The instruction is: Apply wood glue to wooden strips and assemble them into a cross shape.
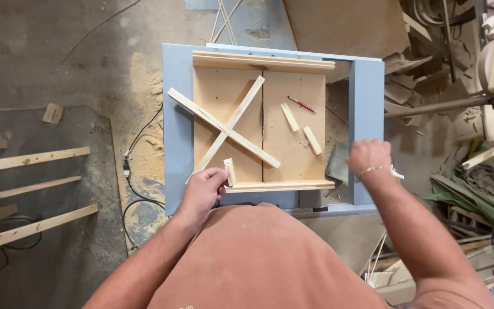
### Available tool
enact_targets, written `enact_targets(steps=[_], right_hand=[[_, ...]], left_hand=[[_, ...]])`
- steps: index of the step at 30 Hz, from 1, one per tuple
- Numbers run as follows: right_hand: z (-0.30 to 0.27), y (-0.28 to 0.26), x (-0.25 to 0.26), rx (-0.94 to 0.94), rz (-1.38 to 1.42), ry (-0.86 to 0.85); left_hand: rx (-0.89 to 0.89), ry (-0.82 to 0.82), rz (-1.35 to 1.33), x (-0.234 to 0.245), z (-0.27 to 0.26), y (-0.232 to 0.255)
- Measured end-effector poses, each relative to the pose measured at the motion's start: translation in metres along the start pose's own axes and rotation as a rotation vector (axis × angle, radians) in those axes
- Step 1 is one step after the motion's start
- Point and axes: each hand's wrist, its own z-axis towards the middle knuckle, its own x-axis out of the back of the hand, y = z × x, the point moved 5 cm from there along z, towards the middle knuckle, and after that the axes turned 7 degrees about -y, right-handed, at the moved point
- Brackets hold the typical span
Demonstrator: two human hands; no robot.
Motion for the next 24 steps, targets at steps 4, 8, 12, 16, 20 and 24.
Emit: enact_targets(steps=[4,8,12,16,20,24], right_hand=[[-0.077,-0.08,0.081,0.468,0.485,0.585],[-0.138,-0.162,0.126,0.97,0.8,0.898],[-0.122,-0.194,0.107,0.899,0.878,1.163],[-0.105,-0.195,0.104,0.84,0.992,1.201],[-0.087,-0.184,0.108,0.735,1.203,1.093],[-0.069,-0.187,0.103,0.666,1.486,0.947]], left_hand=[[-0.003,0.013,-0.067,-0.012,0.024,-0.006],[-0.008,0.014,-0.035,-0.035,0.035,0.006],[0.0,0.032,0.028,-0.039,0.064,-0.007],[-0.015,0.0,0.072,-0.034,0.062,0.008],[-0.425,0.168,0.805,-0.015,0.063,0.053],[-0.746,0.398,1.183,-0.004,0.087,0.06]])
